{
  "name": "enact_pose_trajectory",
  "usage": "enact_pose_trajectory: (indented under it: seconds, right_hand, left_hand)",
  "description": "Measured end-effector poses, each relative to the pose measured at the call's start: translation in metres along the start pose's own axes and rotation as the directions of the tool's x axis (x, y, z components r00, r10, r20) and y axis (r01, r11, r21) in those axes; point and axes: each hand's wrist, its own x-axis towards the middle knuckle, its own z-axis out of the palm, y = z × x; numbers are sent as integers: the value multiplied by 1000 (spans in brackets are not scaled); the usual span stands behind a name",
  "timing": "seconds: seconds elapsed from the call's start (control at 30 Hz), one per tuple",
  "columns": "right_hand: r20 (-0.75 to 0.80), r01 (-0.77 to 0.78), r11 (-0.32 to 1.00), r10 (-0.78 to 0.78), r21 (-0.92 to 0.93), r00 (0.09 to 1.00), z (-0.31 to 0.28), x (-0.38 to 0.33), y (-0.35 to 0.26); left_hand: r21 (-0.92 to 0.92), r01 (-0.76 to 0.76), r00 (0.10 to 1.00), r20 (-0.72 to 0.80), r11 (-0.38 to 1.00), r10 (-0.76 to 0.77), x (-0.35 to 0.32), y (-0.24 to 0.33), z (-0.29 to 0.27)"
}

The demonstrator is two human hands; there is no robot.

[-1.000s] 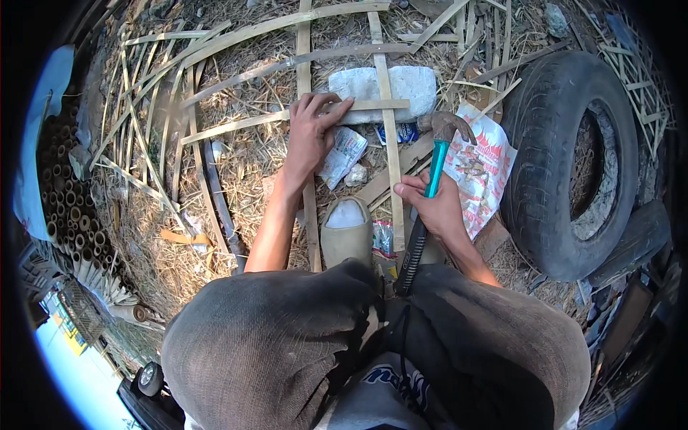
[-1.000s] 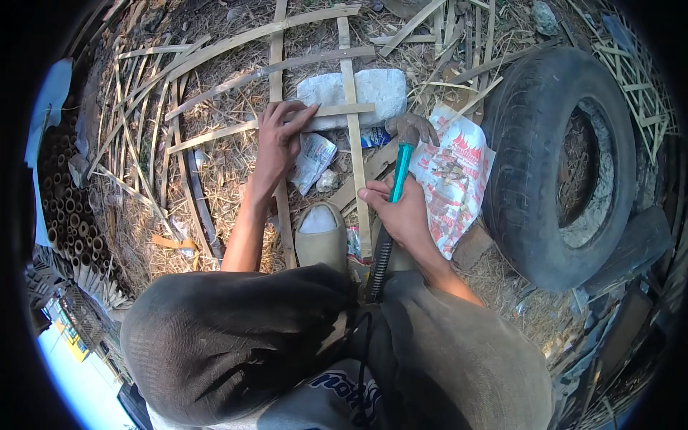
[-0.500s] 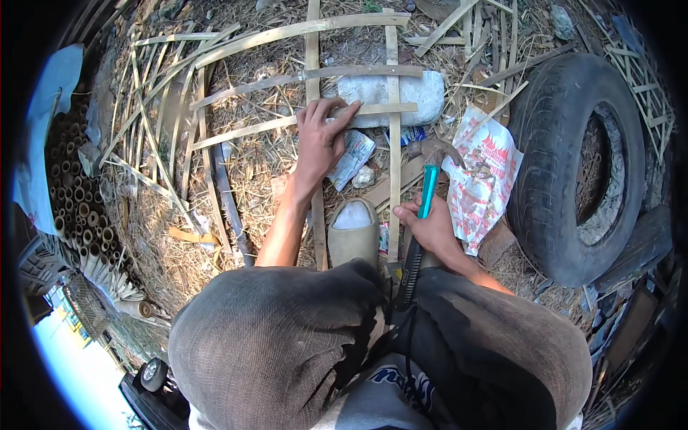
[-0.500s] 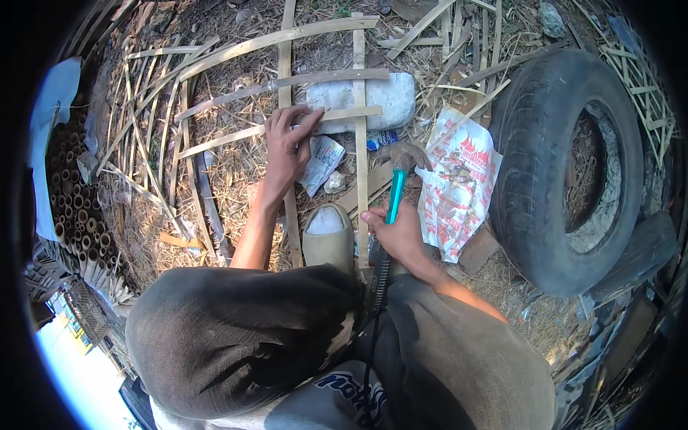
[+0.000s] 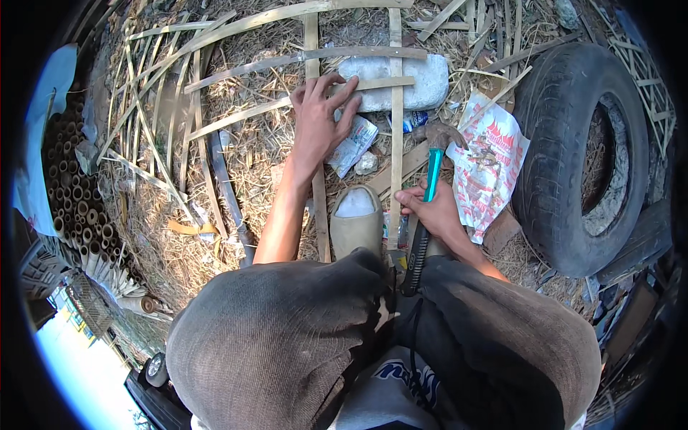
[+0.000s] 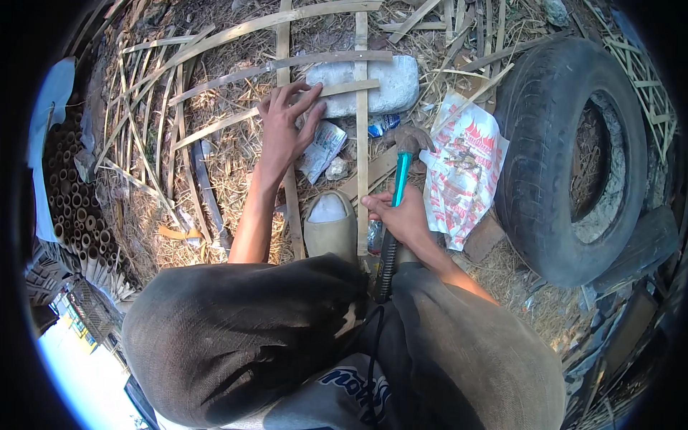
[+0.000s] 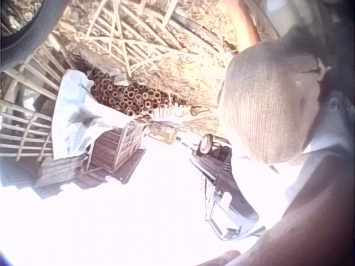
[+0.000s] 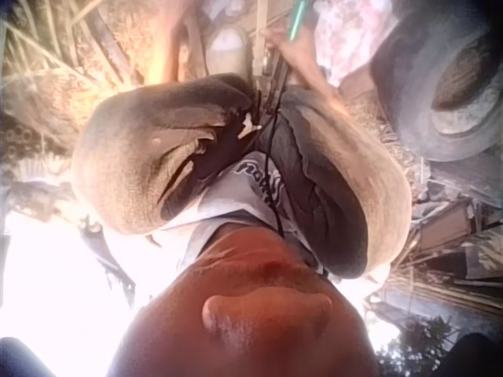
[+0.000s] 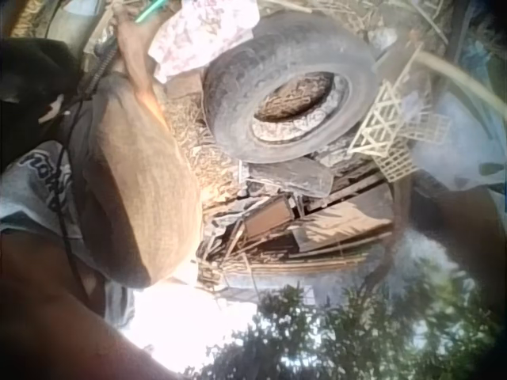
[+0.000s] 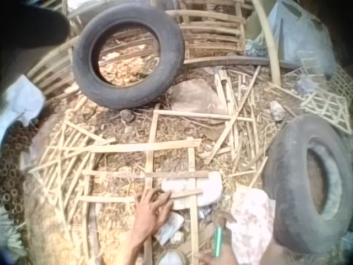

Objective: The person assembles a bamboo lattice structure by positioning thin wood strips and securing them at junctions with a hammer and small nails.

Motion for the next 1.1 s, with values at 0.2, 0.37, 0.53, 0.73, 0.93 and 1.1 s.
enact_pose_trajectory:
  seconds: [0.2,0.37,0.53,0.73,0.93,1.1]
  right_hand:
    - [10,15,999,-16,42,1000,0,5,6]
    - [25,22,999,-24,49,999,0,2,1]
    - [-26,92,993,-94,-80,995,-7,-7,-6]
    - [164,222,726,-151,-651,975,0,-18,-44]
    - [-183,101,786,-263,-609,947,-51,-28,-93]
    - [-506,-107,620,-515,-777,692,-101,8,-53]
  left_hand:
    - [8,-17,999,31,1000,17,16,9,6]
    - [-42,-167,986,9,985,167,30,11,22]
    - [-190,-123,992,-24,974,121,37,16,29]
    - [-196,-98,995,0,976,100,29,-1,27]
    - [-212,-121,993,-18,970,120,36,11,33]
    - [-187,-121,993,-32,975,117,33,11,39]
